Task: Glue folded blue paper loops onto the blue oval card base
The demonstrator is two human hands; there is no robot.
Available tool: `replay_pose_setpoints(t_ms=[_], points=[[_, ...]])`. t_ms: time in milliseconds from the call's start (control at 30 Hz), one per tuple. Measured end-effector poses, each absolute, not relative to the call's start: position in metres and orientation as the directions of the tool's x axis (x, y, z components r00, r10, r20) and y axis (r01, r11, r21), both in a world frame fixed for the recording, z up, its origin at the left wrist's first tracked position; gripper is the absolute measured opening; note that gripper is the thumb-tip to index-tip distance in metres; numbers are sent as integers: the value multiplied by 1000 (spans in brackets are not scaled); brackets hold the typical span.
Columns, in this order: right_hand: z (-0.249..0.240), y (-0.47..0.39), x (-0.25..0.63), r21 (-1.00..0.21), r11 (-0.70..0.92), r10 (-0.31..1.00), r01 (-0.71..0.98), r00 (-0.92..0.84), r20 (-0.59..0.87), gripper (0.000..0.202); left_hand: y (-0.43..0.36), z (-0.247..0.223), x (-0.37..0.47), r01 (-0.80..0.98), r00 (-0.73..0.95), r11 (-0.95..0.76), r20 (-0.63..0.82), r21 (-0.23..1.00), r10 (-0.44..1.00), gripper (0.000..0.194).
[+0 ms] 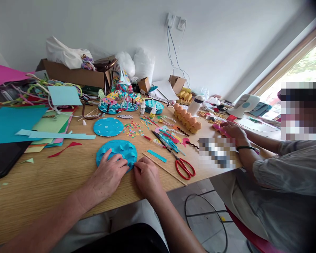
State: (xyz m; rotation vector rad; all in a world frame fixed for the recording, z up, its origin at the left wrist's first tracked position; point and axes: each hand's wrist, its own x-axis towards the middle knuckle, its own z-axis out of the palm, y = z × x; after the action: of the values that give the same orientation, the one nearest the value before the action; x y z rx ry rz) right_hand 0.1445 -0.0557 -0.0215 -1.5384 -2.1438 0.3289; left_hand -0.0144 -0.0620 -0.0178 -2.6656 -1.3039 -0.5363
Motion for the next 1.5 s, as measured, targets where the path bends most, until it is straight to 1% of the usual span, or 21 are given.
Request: replay_pose_setpoints(t_ms=[167, 267, 367, 467, 600, 833, 1100, 1167, 1300, 1367, 1433, 1500], points=[[-21, -56, 145, -459, 342, 937, 820, -260, 233, 23, -61, -18, -15, 783, 569, -621, 361, 39, 739, 35], [-18, -55, 148, -526, 332, 942, 783, -253, 219, 26, -61, -17, -15, 784, 567, -619, 352, 46, 745, 34], [-16, -52, 152, -614, 298, 954, 731, -205, 218, 28, -61, -17, -16, 782, 571, -622, 347, 46, 744, 35], [-16, -50, 154, -656, 279, 959, 701, -167, 229, 28, -61, -17, -16, 785, 572, -619, 348, 33, 743, 37], [-19, -48, 155, -646, 279, 959, 711, -168, 229, 29, -61, -18, -16, 784, 573, -620, 347, 33, 742, 37], [-17, -47, 151, -564, 302, 953, 768, -243, 180, 28, -62, -18, -17, 781, 569, -622, 348, 52, 745, 37], [-10, -49, 151, -495, 327, 944, 805, -306, 126, 28, -60, -18, -16, 775, 578, -631, 359, 40, 733, 36], [-10, -48, 152, -513, 325, 944, 795, -306, 124, 28, -60, -19, -16, 779, 571, -626, 367, 39, 734, 36], [-14, -45, 158, -647, 275, 960, 711, -238, 146, 29, -61, -19, -15, 784, 563, -619, 369, 43, 739, 36], [-15, -44, 159, -684, 262, 964, 681, -218, 152, 30, -61, -18, -15, 784, 566, -619, 367, 38, 739, 37], [-14, -44, 158, -675, 273, 961, 686, -232, 153, 30, -61, -17, -15, 782, 570, -622, 363, 34, 737, 37], [-12, -46, 156, -639, 290, 955, 712, -260, 144, 30, -61, -17, -16, 780, 574, -625, 359, 33, 736, 37]])
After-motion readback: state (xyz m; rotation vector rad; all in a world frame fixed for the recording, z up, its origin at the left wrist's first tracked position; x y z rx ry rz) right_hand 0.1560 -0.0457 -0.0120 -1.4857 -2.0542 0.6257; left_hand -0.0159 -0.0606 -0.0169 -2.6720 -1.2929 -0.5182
